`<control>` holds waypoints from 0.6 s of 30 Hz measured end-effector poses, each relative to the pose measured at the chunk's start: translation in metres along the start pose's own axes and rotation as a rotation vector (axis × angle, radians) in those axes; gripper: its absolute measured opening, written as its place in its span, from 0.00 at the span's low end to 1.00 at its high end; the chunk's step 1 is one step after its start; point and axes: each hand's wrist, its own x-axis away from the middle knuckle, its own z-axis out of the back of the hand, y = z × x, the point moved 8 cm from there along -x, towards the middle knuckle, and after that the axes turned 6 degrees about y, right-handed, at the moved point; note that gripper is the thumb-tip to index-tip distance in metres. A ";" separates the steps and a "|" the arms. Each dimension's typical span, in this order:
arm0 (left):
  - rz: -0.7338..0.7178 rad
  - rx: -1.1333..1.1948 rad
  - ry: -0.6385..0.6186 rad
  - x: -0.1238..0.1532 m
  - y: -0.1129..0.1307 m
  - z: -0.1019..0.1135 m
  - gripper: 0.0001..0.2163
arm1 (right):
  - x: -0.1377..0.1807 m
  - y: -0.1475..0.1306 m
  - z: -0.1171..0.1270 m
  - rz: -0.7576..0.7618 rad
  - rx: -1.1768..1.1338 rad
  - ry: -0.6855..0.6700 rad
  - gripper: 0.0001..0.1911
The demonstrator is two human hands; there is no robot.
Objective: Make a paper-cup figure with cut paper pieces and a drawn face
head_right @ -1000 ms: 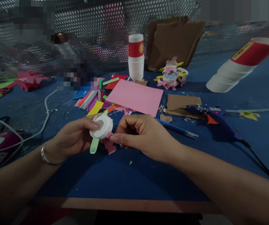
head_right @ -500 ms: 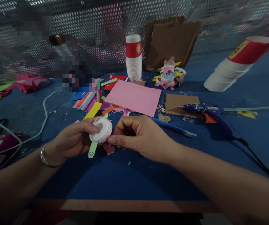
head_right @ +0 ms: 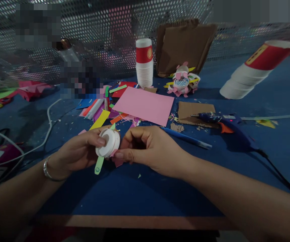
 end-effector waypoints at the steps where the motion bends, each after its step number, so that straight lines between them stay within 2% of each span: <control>1: 0.002 0.010 -0.015 0.000 0.000 -0.001 0.10 | 0.000 0.000 -0.001 -0.002 -0.017 -0.010 0.16; 12: -0.016 0.008 -0.019 0.000 0.001 -0.004 0.06 | 0.002 0.002 -0.005 -0.023 -0.065 -0.047 0.15; 18: -0.072 -0.010 0.041 0.001 0.012 0.003 0.08 | 0.001 0.003 -0.001 -0.028 -0.061 -0.038 0.13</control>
